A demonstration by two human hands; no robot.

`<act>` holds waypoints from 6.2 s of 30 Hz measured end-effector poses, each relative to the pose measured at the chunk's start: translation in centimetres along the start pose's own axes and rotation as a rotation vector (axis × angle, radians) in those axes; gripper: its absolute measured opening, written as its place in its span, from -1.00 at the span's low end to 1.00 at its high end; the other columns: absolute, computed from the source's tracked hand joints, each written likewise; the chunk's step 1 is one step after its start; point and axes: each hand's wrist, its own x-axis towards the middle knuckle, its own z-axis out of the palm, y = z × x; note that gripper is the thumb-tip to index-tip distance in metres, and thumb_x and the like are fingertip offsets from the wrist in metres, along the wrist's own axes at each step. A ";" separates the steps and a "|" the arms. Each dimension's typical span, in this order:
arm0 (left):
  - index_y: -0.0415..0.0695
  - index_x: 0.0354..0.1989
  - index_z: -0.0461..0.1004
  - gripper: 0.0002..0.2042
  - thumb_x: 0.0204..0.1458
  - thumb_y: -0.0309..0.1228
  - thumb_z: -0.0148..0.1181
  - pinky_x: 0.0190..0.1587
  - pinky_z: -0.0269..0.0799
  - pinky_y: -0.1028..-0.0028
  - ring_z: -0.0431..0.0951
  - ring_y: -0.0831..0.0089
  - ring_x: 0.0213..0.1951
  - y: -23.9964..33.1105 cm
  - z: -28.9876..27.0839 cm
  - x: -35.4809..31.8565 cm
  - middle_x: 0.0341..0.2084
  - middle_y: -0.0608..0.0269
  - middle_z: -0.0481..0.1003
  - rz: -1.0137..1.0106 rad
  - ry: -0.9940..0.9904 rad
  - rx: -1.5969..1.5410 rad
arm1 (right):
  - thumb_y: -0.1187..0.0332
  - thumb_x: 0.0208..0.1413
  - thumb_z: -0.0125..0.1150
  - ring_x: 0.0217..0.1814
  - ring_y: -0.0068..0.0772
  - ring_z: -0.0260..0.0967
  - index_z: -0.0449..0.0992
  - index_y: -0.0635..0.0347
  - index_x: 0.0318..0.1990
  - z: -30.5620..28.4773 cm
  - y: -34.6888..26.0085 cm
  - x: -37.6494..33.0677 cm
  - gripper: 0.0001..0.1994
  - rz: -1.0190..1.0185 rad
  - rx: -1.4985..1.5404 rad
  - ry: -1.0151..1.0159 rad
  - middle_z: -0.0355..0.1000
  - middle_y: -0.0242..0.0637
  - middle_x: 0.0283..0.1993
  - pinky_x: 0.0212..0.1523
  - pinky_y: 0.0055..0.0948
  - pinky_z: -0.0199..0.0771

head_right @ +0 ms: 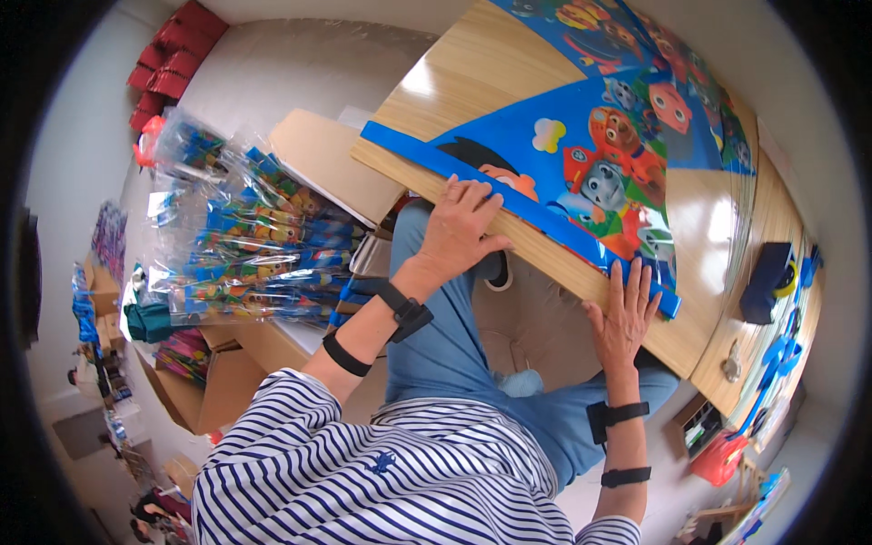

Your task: Assembling and folding plastic kites featuring Paw Patrol characters, using tape and blue ribbon.

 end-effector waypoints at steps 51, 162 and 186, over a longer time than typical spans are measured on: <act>-0.10 0.12 0.45 -0.31 -0.14 0.05 0.45 0.24 0.02 -0.43 0.34 0.21 0.25 1.6 0.2 -0.1 0.13 0.25 0.37 -0.111 -0.109 0.229 | 0.45 0.12 0.31 -0.06 -0.22 0.51 0.39 0.32 0.24 -5.9 -5.4 23.6 -0.49 -0.069 2.268 -0.645 0.52 -0.22 0.06 0.14 -0.03 0.52; -0.16 -0.16 0.63 -0.76 -0.05 -0.61 0.30 -0.02 0.49 0.38 0.60 0.24 -0.04 -2.0 -3.9 1.2 -0.10 0.17 0.64 -0.380 0.165 -0.497 | 0.53 0.06 0.13 -0.35 -0.20 0.44 0.44 -0.03 -0.19 3.1 -8.7 13.3 -0.80 -0.421 0.431 0.298 0.39 -0.32 -0.39 -0.15 -0.23 0.24; -0.13 -0.42 0.53 -0.80 -0.14 -0.39 0.47 -0.27 0.49 0.19 0.57 0.09 -0.33 -0.8 2.2 6.3 -0.43 0.12 0.53 -0.336 -0.053 -0.259 | 0.54 0.06 0.14 -0.34 -0.20 0.42 0.43 0.02 -0.18 3.3 -8.7 13.4 -0.80 -0.426 0.459 0.306 0.35 -0.32 -0.42 -0.16 -0.22 0.26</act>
